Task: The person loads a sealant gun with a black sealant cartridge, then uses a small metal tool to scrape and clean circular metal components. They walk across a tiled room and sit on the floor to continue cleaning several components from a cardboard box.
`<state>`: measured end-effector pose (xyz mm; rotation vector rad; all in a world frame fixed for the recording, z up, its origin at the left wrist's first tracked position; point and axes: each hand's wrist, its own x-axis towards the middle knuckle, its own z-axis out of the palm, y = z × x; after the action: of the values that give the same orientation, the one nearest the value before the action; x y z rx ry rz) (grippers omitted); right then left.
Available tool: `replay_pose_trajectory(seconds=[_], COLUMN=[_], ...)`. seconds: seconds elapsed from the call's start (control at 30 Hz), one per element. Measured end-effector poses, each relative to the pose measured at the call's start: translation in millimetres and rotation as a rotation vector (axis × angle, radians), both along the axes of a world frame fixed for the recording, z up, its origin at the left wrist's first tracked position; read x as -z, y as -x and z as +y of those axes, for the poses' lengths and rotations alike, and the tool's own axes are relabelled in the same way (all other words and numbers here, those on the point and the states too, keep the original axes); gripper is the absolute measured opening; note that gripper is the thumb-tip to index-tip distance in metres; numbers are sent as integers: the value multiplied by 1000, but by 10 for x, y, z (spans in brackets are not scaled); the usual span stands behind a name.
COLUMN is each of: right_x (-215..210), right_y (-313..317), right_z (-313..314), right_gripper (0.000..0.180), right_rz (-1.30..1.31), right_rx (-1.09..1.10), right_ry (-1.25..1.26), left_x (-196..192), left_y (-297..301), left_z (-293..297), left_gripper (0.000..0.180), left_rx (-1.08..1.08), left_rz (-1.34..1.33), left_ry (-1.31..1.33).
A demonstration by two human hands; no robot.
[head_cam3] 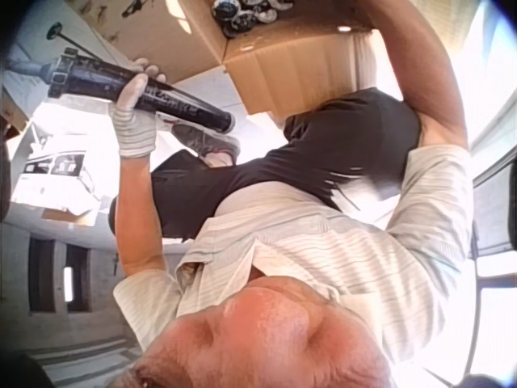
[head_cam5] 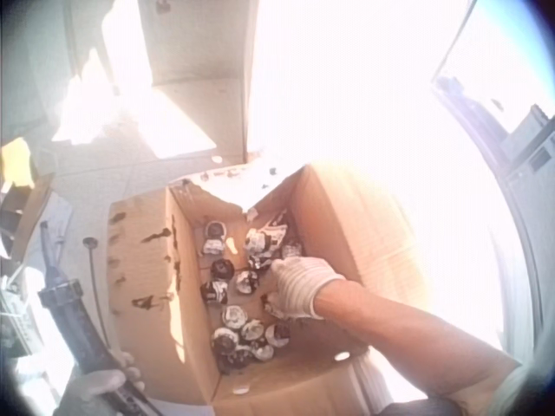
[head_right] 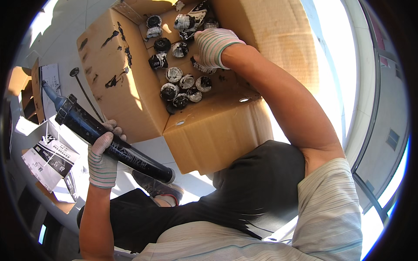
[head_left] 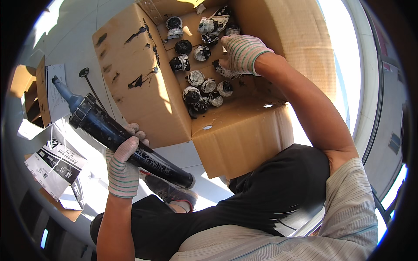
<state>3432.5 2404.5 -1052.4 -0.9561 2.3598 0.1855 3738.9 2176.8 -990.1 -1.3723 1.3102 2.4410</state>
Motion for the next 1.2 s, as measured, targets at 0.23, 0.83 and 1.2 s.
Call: replay_pose_trajectory(seconds=[0.23, 0.83, 1.2], right_x=[282, 518, 589], right_y=[-75, -282, -290], right_z=[-112, -374, -322], right_gripper=[25, 18, 27], right_rz=[111, -179, -111], right_rx=[-177, -413, -476], right_ry=[363, 328, 396], left_x=[-7, 30, 44], left_y=[24, -10, -9], left_z=[12, -49, -37], left_gripper=[38, 35, 31], left_rx=[-6, 9, -16], left_rz=[-27, -32, -28], left_ry=[10, -57, -24])
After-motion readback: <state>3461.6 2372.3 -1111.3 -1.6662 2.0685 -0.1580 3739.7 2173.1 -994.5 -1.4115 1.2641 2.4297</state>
